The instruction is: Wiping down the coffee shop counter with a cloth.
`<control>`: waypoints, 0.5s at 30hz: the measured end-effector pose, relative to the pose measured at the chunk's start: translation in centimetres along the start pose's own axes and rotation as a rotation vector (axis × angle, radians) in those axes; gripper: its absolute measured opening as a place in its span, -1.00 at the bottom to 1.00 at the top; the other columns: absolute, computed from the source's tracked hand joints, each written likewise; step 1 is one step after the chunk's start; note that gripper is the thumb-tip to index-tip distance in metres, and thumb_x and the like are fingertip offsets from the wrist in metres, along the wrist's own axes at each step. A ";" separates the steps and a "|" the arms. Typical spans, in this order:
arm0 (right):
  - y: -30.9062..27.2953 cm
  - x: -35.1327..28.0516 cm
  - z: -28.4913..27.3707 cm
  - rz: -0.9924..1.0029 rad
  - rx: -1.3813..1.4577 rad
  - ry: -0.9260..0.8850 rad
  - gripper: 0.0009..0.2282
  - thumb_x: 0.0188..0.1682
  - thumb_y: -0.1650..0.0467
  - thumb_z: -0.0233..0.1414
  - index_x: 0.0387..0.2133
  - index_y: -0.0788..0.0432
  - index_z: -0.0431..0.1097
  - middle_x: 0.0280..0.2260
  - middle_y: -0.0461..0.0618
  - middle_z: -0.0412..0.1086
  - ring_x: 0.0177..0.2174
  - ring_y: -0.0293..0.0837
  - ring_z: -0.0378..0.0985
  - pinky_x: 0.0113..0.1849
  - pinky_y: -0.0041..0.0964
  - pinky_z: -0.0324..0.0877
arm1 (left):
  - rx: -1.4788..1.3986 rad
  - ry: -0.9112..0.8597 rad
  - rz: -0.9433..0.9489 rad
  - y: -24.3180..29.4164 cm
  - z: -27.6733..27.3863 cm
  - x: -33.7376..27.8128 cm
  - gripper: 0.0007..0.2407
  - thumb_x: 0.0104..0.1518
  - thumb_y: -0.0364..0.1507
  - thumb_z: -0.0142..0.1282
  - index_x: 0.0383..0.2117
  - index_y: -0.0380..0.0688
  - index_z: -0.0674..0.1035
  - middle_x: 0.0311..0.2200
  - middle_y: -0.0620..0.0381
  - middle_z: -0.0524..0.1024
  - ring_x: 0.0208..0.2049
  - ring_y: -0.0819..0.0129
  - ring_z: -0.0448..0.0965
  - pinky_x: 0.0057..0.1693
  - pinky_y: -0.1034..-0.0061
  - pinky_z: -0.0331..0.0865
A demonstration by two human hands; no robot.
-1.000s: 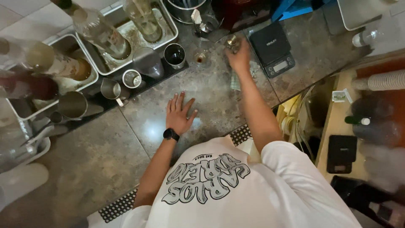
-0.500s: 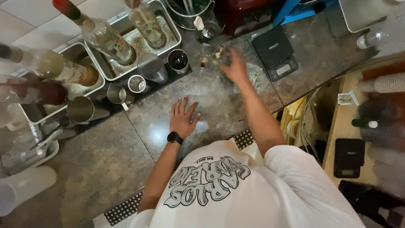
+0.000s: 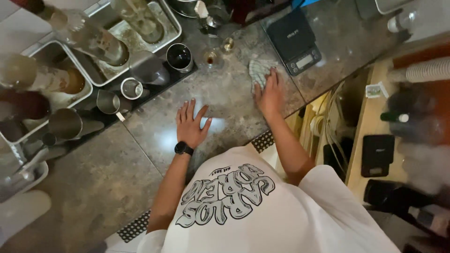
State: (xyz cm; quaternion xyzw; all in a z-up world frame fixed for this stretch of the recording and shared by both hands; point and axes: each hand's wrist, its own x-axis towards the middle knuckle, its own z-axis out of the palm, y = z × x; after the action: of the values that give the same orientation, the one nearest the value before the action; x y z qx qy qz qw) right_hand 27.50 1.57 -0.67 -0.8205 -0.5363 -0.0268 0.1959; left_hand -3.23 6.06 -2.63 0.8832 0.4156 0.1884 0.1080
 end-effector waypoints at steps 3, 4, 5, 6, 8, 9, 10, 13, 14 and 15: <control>0.1 0.2 -0.3 -0.020 -0.037 0.163 -0.41 -0.02 0.20 0.26 0.03 0.47 0.21 0.13 0.53 0.19 0.17 0.45 0.18 0.12 0.31 0.22 | 0.026 0.009 0.004 0.2 0.1 -0.1 -0.60 0.28 -0.04 0.01 0.23 0.36 0.45 0.31 0.01 0.25 0.36 -0.08 0.19 0.36 -0.05 0.05; -0.7 0.5 -1.8 -0.008 -0.034 0.170 -0.41 -0.02 0.20 0.26 0.03 0.47 0.21 0.13 0.53 0.19 0.17 0.45 0.18 0.12 0.31 0.22 | 0.030 0.005 0.017 0.1 0.1 0.0 -0.60 0.28 -0.04 0.01 0.23 0.36 0.45 0.31 0.01 0.25 0.36 -0.08 0.19 0.36 -0.05 0.05; -1.4 0.8 -3.3 -0.051 0.027 0.143 -0.52 0.04 0.23 0.19 0.04 0.37 0.25 0.06 0.39 0.24 0.10 0.35 0.26 0.09 0.24 0.25 | 0.027 0.004 0.006 0.1 0.2 0.0 -0.60 0.28 -0.04 0.02 0.23 0.36 0.45 0.31 0.01 0.26 0.36 -0.08 0.18 0.37 -0.04 0.03; -2.2 1.1 -4.7 -0.094 0.089 0.117 -0.62 0.10 0.27 0.12 0.05 0.27 0.29 -0.01 0.24 0.29 0.03 0.25 0.35 0.05 0.18 0.28 | 0.024 0.002 -0.004 0.1 0.3 -0.1 -0.60 0.27 -0.03 0.02 0.23 0.36 0.46 0.30 0.00 0.26 0.37 -0.08 0.16 0.38 -0.02 0.01; -1.3 1.3 -3.4 -0.093 0.099 0.161 -0.63 0.10 0.31 0.13 0.06 0.31 0.29 -0.04 0.26 0.29 -0.01 0.27 0.37 0.02 0.16 0.30 | 0.015 -0.004 0.003 0.2 0.1 0.0 -0.61 0.29 -0.04 0.02 0.24 0.36 0.45 0.31 0.00 0.26 0.37 -0.08 0.17 0.38 -0.04 0.01; -0.9 1.6 -2.8 -0.105 0.109 0.201 -0.63 0.10 0.35 0.13 0.07 0.34 0.28 -0.08 0.29 0.30 -0.05 0.30 0.40 0.00 0.14 0.32 | 0.005 -0.003 -0.001 0.3 0.0 0.1 -0.61 0.30 -0.05 0.01 0.25 0.36 0.44 0.31 -0.01 0.26 0.36 -0.09 0.17 0.37 -0.05 0.00; 0.4 1.9 -1.7 -0.097 0.108 0.205 -0.63 0.10 0.35 0.13 0.07 0.34 0.28 -0.08 0.29 0.30 -0.05 0.30 0.40 0.00 0.14 0.32 | 0.005 -0.006 0.008 0.3 0.1 0.1 -0.61 0.30 -0.05 0.01 0.25 0.36 0.44 0.31 -0.01 0.26 0.36 -0.09 0.17 0.37 -0.05 0.00; 4.2 2.8 2.2 -0.151 0.044 0.205 -0.49 -0.08 0.37 0.20 0.15 0.33 0.30 0.00 0.27 0.38 0.00 0.23 0.46 0.09 0.02 0.27 | 0.027 -0.005 -0.002 0.3 0.3 0.0 -0.61 0.29 -0.04 0.01 0.24 0.37 0.45 0.29 -0.01 0.28 0.36 -0.09 0.18 0.37 -0.05 0.01; 5.6 3.0 3.9 -0.131 0.075 0.098 -0.44 -0.15 0.27 0.23 0.11 0.31 0.33 -0.05 0.27 0.32 -0.03 0.30 0.40 0.02 0.13 0.28 | 0.015 -0.004 -0.002 0.3 0.2 0.0 -0.62 0.30 -0.05 0.02 0.24 0.36 0.45 0.30 0.00 0.26 0.37 -0.08 0.16 0.37 -0.05 0.01; 7.0 3.3 5.5 -0.114 0.105 -0.006 -0.38 -0.22 0.17 0.25 0.07 0.28 0.36 -0.09 0.27 0.27 -0.07 0.37 0.34 -0.05 0.23 0.29 | 0.003 -0.001 -0.003 0.4 0.2 0.1 -0.62 0.30 -0.06 0.02 0.24 0.36 0.45 0.32 0.00 0.25 0.38 -0.07 0.14 0.37 -0.05 0.00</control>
State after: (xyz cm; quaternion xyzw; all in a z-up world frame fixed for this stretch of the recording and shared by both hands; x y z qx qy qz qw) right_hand 34.25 3.96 -6.97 -0.7773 -0.5835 -0.0071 0.2352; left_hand -2.86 5.87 -2.67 0.8829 0.4171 0.1872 0.1071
